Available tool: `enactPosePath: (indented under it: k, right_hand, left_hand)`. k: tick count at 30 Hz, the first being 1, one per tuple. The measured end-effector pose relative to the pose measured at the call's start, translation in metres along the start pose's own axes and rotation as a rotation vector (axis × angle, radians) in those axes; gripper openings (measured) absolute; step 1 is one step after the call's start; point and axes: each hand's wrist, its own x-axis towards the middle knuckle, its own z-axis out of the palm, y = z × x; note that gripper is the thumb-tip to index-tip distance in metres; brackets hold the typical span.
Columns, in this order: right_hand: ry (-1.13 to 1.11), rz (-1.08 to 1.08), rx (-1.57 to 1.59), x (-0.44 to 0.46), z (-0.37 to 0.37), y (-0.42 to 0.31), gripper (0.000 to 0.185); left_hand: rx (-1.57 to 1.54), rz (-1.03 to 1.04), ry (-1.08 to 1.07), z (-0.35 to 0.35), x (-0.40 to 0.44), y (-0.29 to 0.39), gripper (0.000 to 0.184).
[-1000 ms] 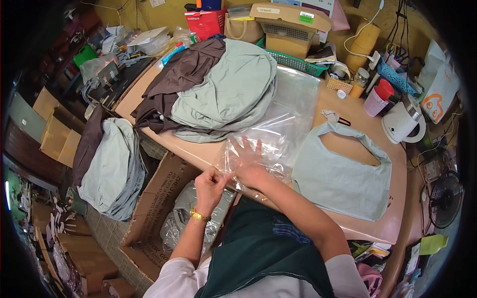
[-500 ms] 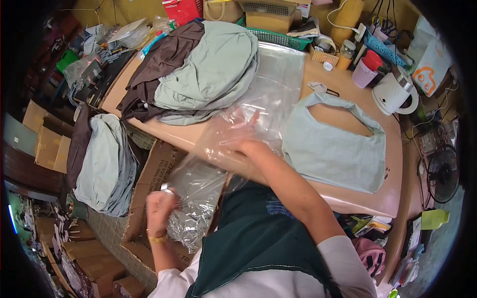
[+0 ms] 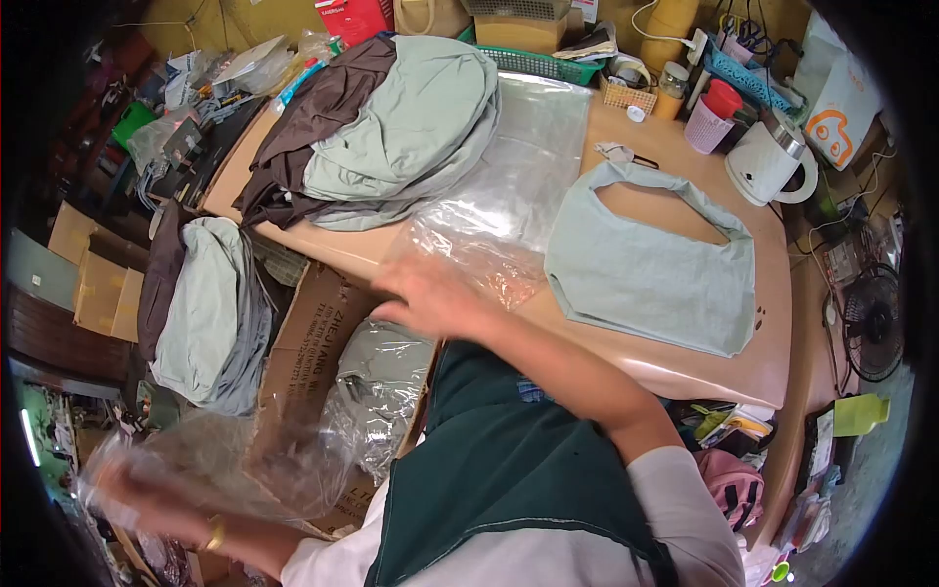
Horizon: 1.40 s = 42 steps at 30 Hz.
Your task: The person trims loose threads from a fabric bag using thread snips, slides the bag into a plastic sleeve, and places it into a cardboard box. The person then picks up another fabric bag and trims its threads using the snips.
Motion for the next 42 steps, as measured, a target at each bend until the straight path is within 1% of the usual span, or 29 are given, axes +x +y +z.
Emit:
enactPosePath:
  k: [1, 2, 4, 5, 6, 7, 8, 9, 10, 12, 13, 15, 16, 17, 18, 19, 21, 22, 24, 26, 29, 31, 33, 34, 36, 37, 39, 40, 42]
  right_hand:
    - [0.136, -0.146, 0.292, -0.013, 0.009, -0.007, 0.056]
    - [0.132, -0.146, 0.285, -0.025, 0.008, -0.013, 0.056]
    - [-0.022, -0.037, 1.128, -0.051, 0.002, -0.021, 0.041]
    - [-0.021, -0.040, 1.124, -0.061, 0.004, -0.014, 0.041]
    - [0.121, 0.041, 0.980, -0.072, 0.006, -0.002, 0.030]
    - [0.263, 0.113, 0.827, -0.082, 0.006, 0.014, 0.020]
    - [0.347, 0.228, 0.849, -0.094, 0.008, 0.036, 0.014]
    - [0.428, 0.347, 0.866, -0.109, 0.006, 0.056, 0.009]
    - [0.431, 0.345, 0.853, -0.125, 0.000, 0.062, 0.009]
    - [0.512, 0.262, 1.048, -0.153, -0.008, 0.065, 0.011]
    - [0.519, 0.268, 1.053, -0.163, -0.010, 0.065, 0.011]
    - [0.557, 0.174, 0.973, -0.178, -0.017, 0.062, 0.007]
    - [0.566, 0.177, 0.972, -0.183, -0.022, 0.059, 0.007]
    - [0.682, 0.184, 0.906, -0.187, -0.028, 0.055, 0.006]
    - [0.794, 0.187, 0.836, -0.191, -0.035, 0.052, 0.005]
    - [0.797, 0.180, 0.834, -0.198, -0.043, 0.049, 0.005]
    - [0.769, 0.340, 0.820, -0.220, -0.053, 0.045, 0.005]
    - [0.759, 0.336, 0.825, -0.229, -0.056, 0.046, 0.005]
    - [0.655, 0.332, 0.776, -0.245, -0.058, 0.048, 0.003]
    - [0.700, 0.330, 0.663, -0.245, -0.057, 0.058, 0.003]
    - [0.767, 0.339, 0.506, -0.236, -0.050, 0.086, 0.005]
    - [0.785, 0.349, 0.453, -0.231, -0.046, 0.106, 0.006]
    - [0.770, 0.386, 0.523, -0.229, -0.038, 0.117, 0.006]
    - [0.769, 0.388, 0.527, -0.228, -0.036, 0.119, 0.006]
    - [0.802, 0.364, 0.529, -0.227, -0.032, 0.121, 0.007]
    - [0.803, 0.368, 0.531, -0.227, -0.031, 0.122, 0.007]
    - [0.811, 0.356, 0.557, -0.227, -0.031, 0.123, 0.007]
    - [0.814, 0.359, 0.559, -0.227, -0.031, 0.123, 0.007]
    - [0.837, 0.354, 0.548, -0.228, -0.030, 0.125, 0.008]
  left_hand:
    - [-0.295, 0.051, -0.123, 0.022, -0.035, 0.037, 0.013]
    - [-0.591, 0.065, -0.261, 0.045, -0.070, 0.075, 0.013]
    - [-1.062, 0.265, -0.667, 0.061, -0.110, 0.172, 0.021]
    - [-1.149, 0.302, -0.821, 0.049, -0.118, 0.218, 0.024]
    - [-1.194, 0.406, -0.901, 0.040, -0.128, 0.251, 0.017]
    - [-1.368, 0.406, -0.960, 0.033, -0.130, 0.275, 0.018]
    - [-1.322, 0.542, -1.172, 0.028, -0.128, 0.285, 0.026]
    - [-1.332, 0.538, -1.161, 0.024, -0.118, 0.292, 0.026]
    - [-1.432, 0.527, -1.193, 0.020, -0.103, 0.300, 0.027]
    - [-1.538, 0.524, -1.226, 0.022, -0.084, 0.325, 0.029]
    - [-1.464, 0.559, -0.872, 0.026, -0.075, 0.343, 0.029]
    - [-1.375, 0.590, -0.521, 0.038, -0.066, 0.362, 0.031]
    - [-1.448, 0.722, -1.115, 0.048, -0.065, 0.364, 0.030]
    - [-1.436, 0.835, -1.729, 0.054, -0.063, 0.370, 0.029]
    - [-1.440, 0.830, -1.856, 0.055, -0.059, 0.377, 0.028]
    - [-1.438, 0.835, -1.849, 0.059, -0.062, 0.382, 0.028]
    - [-1.638, 0.669, -1.631, 0.076, -0.081, 0.383, 0.025]
    - [-1.616, 0.602, -1.337, 0.090, -0.089, 0.389, 0.018]
    - [-1.442, 0.326, -1.020, 0.125, -0.091, 0.399, 0.017]
    - [-1.170, 0.162, -0.871, 0.162, -0.087, 0.404, 0.026]
    - [-1.097, 0.131, -0.832, 0.213, -0.115, 0.407, 0.035]
    - [-1.018, 0.126, -0.834, 0.215, -0.122, 0.412, 0.037]
    - [-1.046, 0.150, -0.706, 0.209, -0.127, 0.414, 0.033]
    - [-1.044, 0.151, -0.709, 0.210, -0.130, 0.415, 0.033]
    - [-1.091, 0.232, -0.467, 0.213, -0.137, 0.416, 0.024]
    - [-1.092, 0.234, -0.471, 0.214, -0.138, 0.417, 0.024]
    - [-1.218, 0.048, -0.533, 0.214, -0.138, 0.419, 0.013]
    - [-1.220, 0.051, -0.535, 0.215, -0.136, 0.420, 0.013]
    - [-1.459, -0.301, -0.531, 0.214, -0.129, 0.422, 0.007]
